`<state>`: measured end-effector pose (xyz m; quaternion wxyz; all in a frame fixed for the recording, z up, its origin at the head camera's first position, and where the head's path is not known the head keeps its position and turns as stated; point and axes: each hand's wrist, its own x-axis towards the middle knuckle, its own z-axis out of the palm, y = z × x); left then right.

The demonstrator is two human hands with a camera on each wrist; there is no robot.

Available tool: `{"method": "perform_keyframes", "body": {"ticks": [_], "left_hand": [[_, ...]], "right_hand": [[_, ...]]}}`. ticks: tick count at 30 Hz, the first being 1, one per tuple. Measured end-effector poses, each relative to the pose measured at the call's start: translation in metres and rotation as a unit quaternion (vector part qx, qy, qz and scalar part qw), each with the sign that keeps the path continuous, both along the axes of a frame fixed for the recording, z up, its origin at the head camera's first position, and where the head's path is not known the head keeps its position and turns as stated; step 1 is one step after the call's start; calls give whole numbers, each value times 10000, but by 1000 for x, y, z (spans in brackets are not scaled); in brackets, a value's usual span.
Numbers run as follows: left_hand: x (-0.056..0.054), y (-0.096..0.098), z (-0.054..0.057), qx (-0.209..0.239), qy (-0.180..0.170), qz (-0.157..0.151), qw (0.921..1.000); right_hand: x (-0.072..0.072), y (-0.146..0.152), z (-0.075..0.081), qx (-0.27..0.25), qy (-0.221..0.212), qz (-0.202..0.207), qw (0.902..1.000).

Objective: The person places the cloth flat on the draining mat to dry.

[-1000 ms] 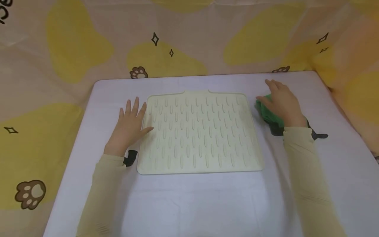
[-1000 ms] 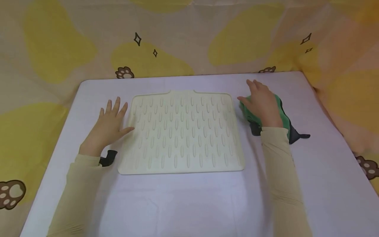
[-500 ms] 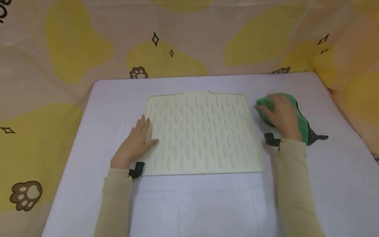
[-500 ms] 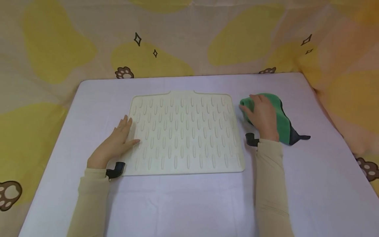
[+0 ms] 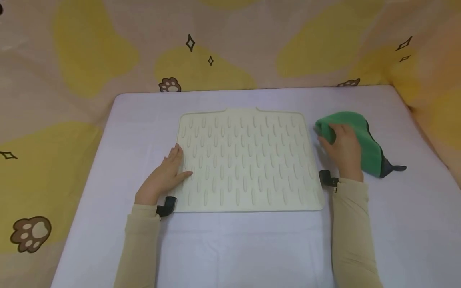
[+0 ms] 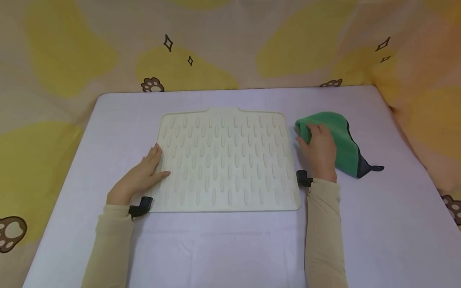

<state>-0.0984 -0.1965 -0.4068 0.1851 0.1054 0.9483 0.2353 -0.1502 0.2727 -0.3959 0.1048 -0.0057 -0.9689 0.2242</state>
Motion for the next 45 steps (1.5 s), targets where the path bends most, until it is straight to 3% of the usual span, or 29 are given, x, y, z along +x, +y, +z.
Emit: {"method": "perform_keyframes", "body": {"ticks": [12,32,45], "left_hand": [[3,-4,-2,264,-100,20,9996],[2,-3,-2,197,23,-51,9998],[1,-2,-1,178,-28,-25,9998]], "right_hand": [[4,2,-7,-381,573,49,9976],[5,9,-5,-1088,708,-360,9909],[6,8,1,-1321,1457,-215,9802]]}}
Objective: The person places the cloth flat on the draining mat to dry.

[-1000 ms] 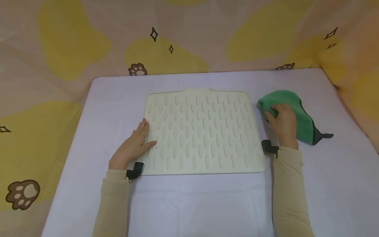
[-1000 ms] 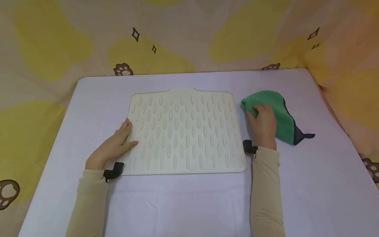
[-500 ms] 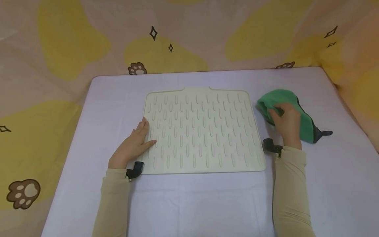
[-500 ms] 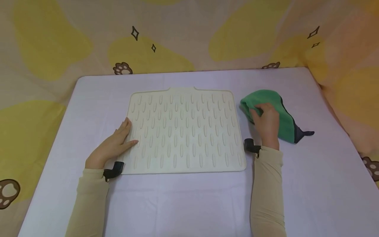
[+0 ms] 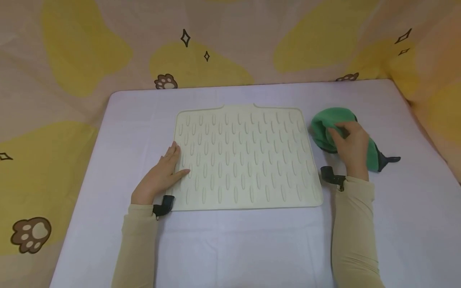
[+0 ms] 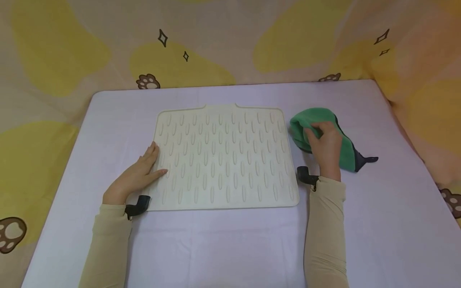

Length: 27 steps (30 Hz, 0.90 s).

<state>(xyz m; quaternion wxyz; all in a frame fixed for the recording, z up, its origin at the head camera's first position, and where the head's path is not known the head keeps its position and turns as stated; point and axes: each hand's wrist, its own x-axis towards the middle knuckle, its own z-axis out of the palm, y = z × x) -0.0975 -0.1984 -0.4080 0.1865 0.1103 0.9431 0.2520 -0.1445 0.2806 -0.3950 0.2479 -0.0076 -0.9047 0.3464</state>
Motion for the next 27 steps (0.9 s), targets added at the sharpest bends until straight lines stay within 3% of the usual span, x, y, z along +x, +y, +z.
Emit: {"method": "perform_keyframes", "body": {"ticks": [11,27], "left_hand": [[-1,0,-1,-12,-40,-24,10000],[-1,0,0,22,-27,-50,10000]], "right_hand": [[4,-7,15,-163,581,13,9982],[8,-13,28,-506,615,-24,9968]]}}
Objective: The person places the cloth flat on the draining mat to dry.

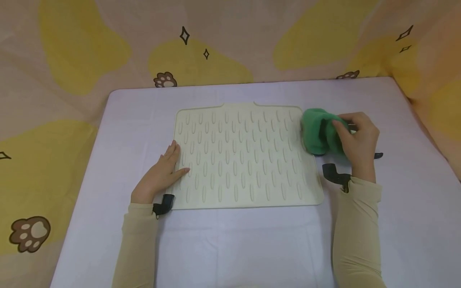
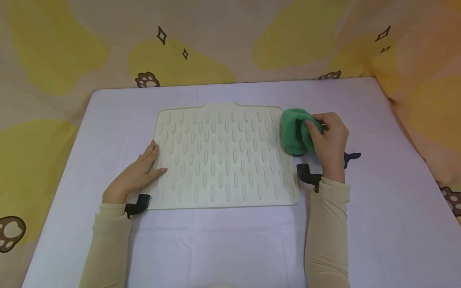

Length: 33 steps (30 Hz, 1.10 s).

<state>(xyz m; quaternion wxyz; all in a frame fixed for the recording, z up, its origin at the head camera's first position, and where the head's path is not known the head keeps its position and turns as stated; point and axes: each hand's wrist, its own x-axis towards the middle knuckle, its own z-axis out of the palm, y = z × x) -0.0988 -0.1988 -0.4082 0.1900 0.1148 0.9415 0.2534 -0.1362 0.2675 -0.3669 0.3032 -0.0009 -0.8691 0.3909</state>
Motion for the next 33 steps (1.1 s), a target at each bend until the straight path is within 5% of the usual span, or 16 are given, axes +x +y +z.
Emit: {"method": "perform_keyframes", "body": {"ticks": [33], "left_hand": [[3,2,-2,-158,9,-87,9998]], "right_hand": [[6,-30,14,-931,288,1096,9892]]}}
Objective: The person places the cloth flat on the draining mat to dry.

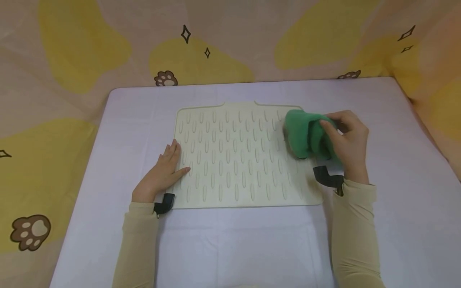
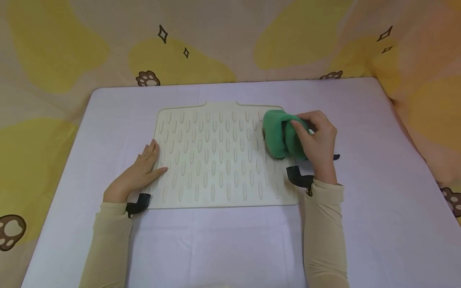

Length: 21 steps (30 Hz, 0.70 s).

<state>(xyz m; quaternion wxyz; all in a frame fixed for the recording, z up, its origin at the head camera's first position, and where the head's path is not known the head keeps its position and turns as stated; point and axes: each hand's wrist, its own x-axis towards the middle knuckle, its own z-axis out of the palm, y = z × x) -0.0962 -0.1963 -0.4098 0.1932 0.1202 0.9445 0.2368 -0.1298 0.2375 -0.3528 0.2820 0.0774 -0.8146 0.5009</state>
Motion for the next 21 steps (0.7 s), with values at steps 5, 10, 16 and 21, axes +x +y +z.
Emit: {"method": "perform_keyframes", "body": {"ticks": [5,10,16,21], "left_hand": [[0,1,1,-23,3,-6,10000],[1,1,0,-22,16,4,10000],[1,0,2,6,-2,-15,10000],[2,1,3,-11,18,-34,10000]], "right_hand": [[0,-4,-1,-145,12,251,9996],[1,-7,0,-107,-14,351,9993],[2,-10,3,-224,17,493,9985],[3,-11,5,-256,34,511,9984]]}}
